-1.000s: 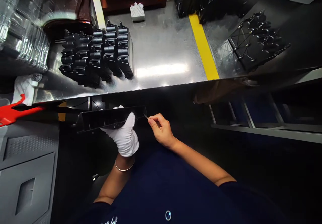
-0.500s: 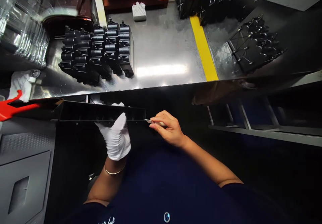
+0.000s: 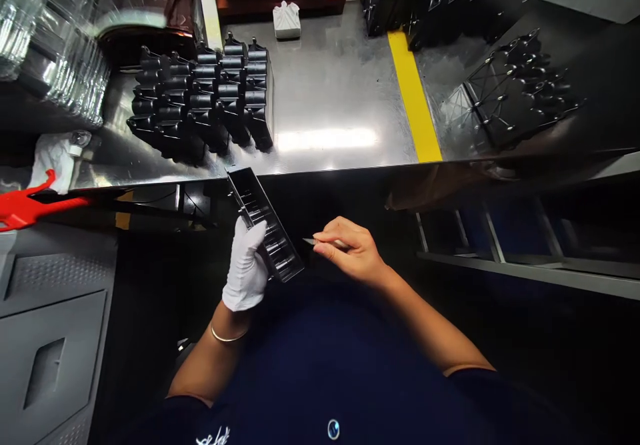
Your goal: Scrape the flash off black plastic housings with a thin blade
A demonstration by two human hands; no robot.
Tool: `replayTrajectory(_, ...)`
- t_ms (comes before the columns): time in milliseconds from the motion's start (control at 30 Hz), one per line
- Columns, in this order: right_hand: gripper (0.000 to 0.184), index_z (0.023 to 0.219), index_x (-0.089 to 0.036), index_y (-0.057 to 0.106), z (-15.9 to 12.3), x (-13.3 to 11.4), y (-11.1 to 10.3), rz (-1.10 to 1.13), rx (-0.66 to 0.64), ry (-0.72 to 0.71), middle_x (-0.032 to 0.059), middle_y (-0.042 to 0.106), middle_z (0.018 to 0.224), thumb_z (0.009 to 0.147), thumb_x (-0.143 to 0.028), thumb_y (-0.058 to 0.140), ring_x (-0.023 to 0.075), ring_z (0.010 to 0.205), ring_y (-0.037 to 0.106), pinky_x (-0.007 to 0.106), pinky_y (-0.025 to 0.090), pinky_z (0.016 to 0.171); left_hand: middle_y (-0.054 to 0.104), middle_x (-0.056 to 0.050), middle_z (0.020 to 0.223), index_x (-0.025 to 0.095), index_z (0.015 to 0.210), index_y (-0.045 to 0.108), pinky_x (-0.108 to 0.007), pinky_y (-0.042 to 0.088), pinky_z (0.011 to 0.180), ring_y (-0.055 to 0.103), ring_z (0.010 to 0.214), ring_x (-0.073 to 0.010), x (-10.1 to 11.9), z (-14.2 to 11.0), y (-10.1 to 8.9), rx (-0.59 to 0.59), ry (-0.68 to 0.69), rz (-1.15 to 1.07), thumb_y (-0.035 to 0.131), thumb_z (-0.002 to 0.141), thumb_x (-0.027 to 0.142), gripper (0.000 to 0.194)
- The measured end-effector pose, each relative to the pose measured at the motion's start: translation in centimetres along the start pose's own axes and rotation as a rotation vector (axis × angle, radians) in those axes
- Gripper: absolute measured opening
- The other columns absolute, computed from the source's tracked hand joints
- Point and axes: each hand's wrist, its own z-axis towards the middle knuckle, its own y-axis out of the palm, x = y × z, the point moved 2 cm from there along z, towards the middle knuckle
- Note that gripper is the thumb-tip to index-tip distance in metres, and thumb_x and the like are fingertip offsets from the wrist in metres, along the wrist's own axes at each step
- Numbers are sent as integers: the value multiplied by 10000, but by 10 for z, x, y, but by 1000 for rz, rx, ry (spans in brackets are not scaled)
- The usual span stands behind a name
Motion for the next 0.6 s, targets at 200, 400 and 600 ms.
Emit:
replayTrajectory(200, 130, 933, -187, 738, -18, -11, 1, 18, -203, -65, 39, 620, 748, 825, -249, 699, 119, 640, 593, 250, 490, 544, 610, 26, 849, 220, 975, 595, -231, 487, 627, 575, 680, -106, -6, 12, -4, -8, -10, 82, 713, 734, 374, 309)
replayTrajectory(400, 110, 887, -203, 744, -2, -1, -3, -34, -138, -86, 25, 602, 721, 838, -277, 679, 111, 616, 573, 239, 465, 525, 592, 4, 930, 203, 1066, 603, -250, 471, 699, 549, 796, -137, -5, 5, 2, -207, -44, 259, 728, 729, 357, 391)
replayTrajectory(600, 95, 806, -201, 739, 37, 23, -26, -148, 105, -125, 27, 652, 712, 829, -274, 684, 129, 661, 603, 278, 507, 621, 596, -63, 1224, 213, 1275, 535, -394, 424, 962, 519, 1138, -269, -1, -4, 1, -471, -175, 402, 727, 732, 361, 595)
